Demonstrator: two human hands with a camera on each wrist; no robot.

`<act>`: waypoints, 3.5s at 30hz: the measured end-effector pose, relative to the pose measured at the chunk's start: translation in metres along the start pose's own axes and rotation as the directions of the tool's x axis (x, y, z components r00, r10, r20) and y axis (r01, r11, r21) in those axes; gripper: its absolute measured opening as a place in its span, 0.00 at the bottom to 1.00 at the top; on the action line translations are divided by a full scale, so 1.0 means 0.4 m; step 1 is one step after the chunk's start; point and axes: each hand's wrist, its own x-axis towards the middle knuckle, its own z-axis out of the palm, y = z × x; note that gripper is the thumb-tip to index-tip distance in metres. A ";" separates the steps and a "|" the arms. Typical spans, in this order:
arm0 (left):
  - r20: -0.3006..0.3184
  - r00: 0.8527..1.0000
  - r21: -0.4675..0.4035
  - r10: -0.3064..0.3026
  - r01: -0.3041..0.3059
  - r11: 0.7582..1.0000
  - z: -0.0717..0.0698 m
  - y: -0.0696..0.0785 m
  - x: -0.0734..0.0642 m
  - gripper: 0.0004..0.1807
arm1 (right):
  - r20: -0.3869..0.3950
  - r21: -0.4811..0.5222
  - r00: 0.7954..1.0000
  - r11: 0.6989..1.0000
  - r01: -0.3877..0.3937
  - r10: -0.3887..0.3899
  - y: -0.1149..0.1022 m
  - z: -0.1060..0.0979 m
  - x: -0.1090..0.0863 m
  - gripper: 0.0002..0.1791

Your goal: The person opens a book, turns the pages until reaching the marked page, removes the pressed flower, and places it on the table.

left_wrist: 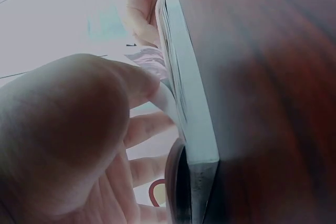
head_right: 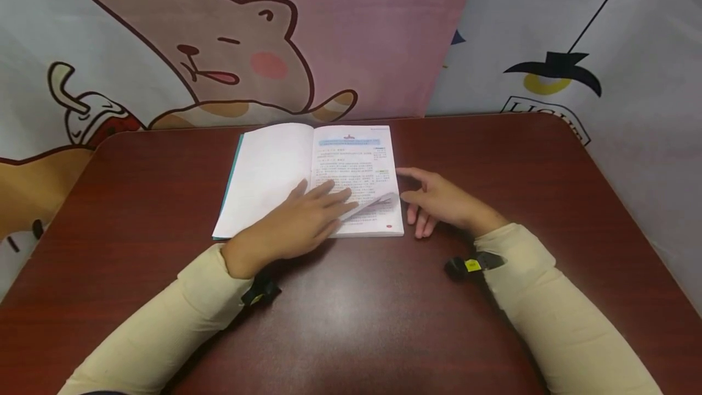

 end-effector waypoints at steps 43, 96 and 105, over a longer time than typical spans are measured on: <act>-0.196 0.980 -0.020 -0.040 0.037 0.999 -0.004 0.005 0.010 0.38 | -0.008 -0.033 0.999 0.999 0.037 -0.037 0.001 -0.002 0.002 0.39; -0.263 0.961 0.226 0.092 -0.031 0.974 -0.005 -0.008 0.008 0.23 | -0.003 -0.035 0.999 0.999 0.032 -0.032 0.011 -0.001 0.007 0.40; -0.232 0.969 0.206 0.088 -0.040 0.978 -0.001 -0.008 0.006 0.20 | 0.005 -0.035 1.000 0.999 0.015 -0.015 0.012 0.003 0.006 0.40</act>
